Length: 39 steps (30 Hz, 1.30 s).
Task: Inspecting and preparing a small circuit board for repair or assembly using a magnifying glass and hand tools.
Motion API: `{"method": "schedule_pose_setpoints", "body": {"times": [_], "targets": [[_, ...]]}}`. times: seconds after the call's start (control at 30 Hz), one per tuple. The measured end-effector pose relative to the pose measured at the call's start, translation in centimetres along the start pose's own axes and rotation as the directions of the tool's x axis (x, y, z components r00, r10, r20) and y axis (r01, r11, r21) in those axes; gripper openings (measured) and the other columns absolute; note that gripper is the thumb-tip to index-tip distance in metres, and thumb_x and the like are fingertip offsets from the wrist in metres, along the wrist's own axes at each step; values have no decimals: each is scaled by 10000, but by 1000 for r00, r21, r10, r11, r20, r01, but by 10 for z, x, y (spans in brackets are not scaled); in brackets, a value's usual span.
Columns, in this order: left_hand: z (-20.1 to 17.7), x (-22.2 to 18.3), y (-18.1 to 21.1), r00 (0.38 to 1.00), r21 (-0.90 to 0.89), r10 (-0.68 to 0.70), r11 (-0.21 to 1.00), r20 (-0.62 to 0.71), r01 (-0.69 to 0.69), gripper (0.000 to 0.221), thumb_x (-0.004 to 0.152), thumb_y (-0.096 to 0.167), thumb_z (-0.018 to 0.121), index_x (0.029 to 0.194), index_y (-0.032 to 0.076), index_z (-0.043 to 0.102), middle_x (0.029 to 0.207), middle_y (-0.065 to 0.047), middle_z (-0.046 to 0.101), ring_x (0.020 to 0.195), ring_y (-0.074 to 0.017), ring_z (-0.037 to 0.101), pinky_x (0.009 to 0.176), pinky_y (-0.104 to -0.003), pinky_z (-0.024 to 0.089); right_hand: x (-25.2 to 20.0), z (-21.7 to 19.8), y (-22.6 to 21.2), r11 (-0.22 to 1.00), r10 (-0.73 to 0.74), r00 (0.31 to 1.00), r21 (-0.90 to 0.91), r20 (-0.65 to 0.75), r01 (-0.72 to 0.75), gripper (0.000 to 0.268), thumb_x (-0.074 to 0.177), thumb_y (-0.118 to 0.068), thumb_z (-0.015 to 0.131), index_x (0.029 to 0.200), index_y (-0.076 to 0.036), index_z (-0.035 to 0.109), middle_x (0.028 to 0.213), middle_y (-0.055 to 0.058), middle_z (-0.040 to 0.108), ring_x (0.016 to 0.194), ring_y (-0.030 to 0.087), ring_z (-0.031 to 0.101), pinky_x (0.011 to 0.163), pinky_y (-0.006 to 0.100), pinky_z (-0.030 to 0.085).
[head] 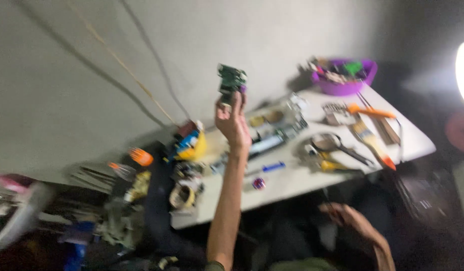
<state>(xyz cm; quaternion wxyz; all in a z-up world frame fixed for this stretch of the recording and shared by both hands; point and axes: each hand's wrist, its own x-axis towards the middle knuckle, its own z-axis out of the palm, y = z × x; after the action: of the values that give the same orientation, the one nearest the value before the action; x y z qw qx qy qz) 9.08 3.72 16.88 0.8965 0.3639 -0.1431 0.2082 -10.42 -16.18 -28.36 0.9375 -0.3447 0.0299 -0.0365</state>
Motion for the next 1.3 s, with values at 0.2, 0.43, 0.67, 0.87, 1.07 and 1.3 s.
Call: {"method": "schedule_pose_setpoints", "body": {"times": [0.2, 0.43, 0.67, 0.87, 1.07, 1.3], "targets": [[-37, -80, -19, 984, 201, -162, 964, -72, 173, 269, 898, 44, 783, 1129, 13, 648, 1083, -126, 660, 972, -204, 692, 895, -364, 631, -45, 191, -197, 836, 118, 991, -546, 70, -61, 351, 973, -105, 519, 1118, 87, 775, 767, 51, 402, 687, 163, 339, 554, 308, 324], [-111, -156, -58, 943, 407, -300, 850, -146, 334, 251, 841, 57, 835, 1034, 41, 674, 959, -82, 668, 904, -125, 641, 812, -324, 611, 19, 199, -232, -198, -454, 840, -953, 296, 229, 255, 1008, -167, 680, 1258, -141, 722, 908, 61, 650, 826, 254, 684, 667, 364, 551], [-147, -211, -41, 936, 522, -328, 780, -130, 345, 242, 807, 58, 867, 978, 40, 697, 867, -85, 660, 893, -105, 613, 784, -349, 591, 66, 183, -250, -480, -324, 942, -874, 88, -83, 201, 1007, -314, 678, 1134, -169, 736, 915, 51, 748, 994, 261, 705, 829, 437, 581], [-167, -236, -31, 920, 559, -362, 736, -151, 382, 252, 802, 50, 864, 998, 25, 710, 835, -101, 666, 877, -119, 596, 821, -372, 552, 54, 273, -281, -381, -278, 958, -908, -69, -176, 199, 904, -239, 733, 1086, -165, 768, 1016, 86, 794, 1148, 342, 684, 947, 527, 534], [-165, -233, -28, 916, 564, -384, 732, -121, 381, 248, 851, 79, 831, 1051, 20, 698, 817, -119, 637, 886, -94, 550, 834, -362, 522, 74, 221, -270, -443, -287, 958, -885, -14, -145, 184, 849, -195, 782, 1013, -117, 813, 1377, 153, 686, 1476, 383, 434, 989, 520, 522], [-157, -223, -20, 914, 534, -368, 746, -169, 399, 233, 810, 58, 861, 986, 20, 714, 815, -124, 669, 838, -137, 614, 848, -356, 527, 63, 227, -264, -361, -298, 954, -920, -42, -154, 197, 976, -295, 657, 1034, -153, 781, 902, 93, 769, 952, 321, 713, 858, 516, 565]]}}
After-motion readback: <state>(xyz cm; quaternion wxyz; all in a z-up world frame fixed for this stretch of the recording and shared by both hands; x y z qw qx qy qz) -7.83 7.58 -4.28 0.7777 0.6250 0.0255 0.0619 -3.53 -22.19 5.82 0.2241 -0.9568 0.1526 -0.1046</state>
